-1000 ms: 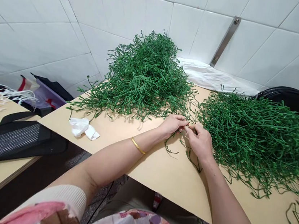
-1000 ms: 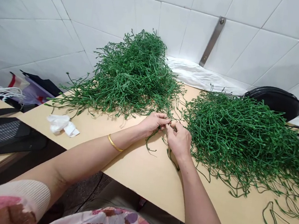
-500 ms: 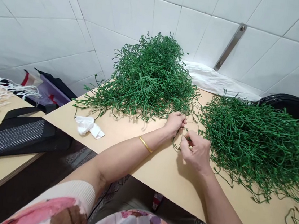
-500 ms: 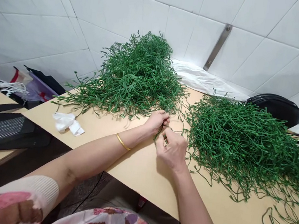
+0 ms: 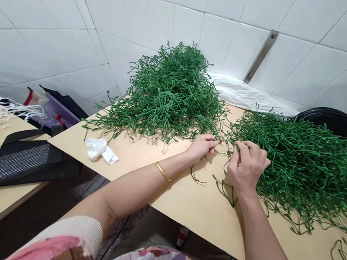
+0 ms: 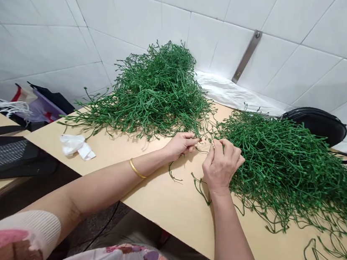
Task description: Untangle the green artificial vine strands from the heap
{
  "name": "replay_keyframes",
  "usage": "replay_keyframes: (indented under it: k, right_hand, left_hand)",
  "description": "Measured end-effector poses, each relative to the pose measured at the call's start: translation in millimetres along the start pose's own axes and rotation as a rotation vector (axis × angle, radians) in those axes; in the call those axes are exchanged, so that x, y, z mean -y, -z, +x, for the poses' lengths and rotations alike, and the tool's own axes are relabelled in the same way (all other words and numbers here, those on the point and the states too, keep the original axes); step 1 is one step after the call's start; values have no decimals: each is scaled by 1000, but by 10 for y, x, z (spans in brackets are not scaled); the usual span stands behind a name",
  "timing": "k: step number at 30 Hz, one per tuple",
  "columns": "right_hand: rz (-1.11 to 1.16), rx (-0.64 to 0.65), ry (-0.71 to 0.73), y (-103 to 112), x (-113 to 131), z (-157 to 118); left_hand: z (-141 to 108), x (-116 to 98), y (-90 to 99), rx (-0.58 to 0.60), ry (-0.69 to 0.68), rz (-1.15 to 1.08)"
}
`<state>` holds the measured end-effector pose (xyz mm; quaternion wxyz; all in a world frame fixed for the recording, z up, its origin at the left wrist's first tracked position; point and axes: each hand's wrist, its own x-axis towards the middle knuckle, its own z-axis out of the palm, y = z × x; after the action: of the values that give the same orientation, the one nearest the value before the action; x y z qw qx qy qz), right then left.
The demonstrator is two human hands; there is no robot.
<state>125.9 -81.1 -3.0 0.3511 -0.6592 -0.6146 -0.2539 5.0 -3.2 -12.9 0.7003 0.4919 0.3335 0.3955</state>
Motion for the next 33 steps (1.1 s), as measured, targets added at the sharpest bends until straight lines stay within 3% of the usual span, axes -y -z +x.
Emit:
replay_keyframes:
  k: [6, 11, 13, 18, 20, 27, 30, 33]
  right_hand:
    - [106, 60, 10, 4, -16, 14]
    - [282, 32, -60, 63, -32, 46]
    - [308, 76, 6, 59, -15, 27]
    - [251, 321, 355, -93, 112, -89]
    - [278, 399, 371, -175, 130, -115]
    - [724, 309, -154, -205, 1, -44]
    - [952, 363, -262, -180, 14, -25]
    - [1013, 396, -281, -200, 47, -29]
  left_hand:
    - [-33, -75, 2, 67, 86, -108]
    - [-30, -267, 127, 207, 193, -308]
    - [-25, -344, 191, 255, 210, -375]
    - [-41, -406, 264, 340, 172, -467]
    - [-52, -381, 251, 363, 187, -474]
    - [-68, -247, 143, 383, 289, -433]
    - [-67, -207, 121, 413, 306, -421]
    - [-65, -186, 117, 439, 303, -409]
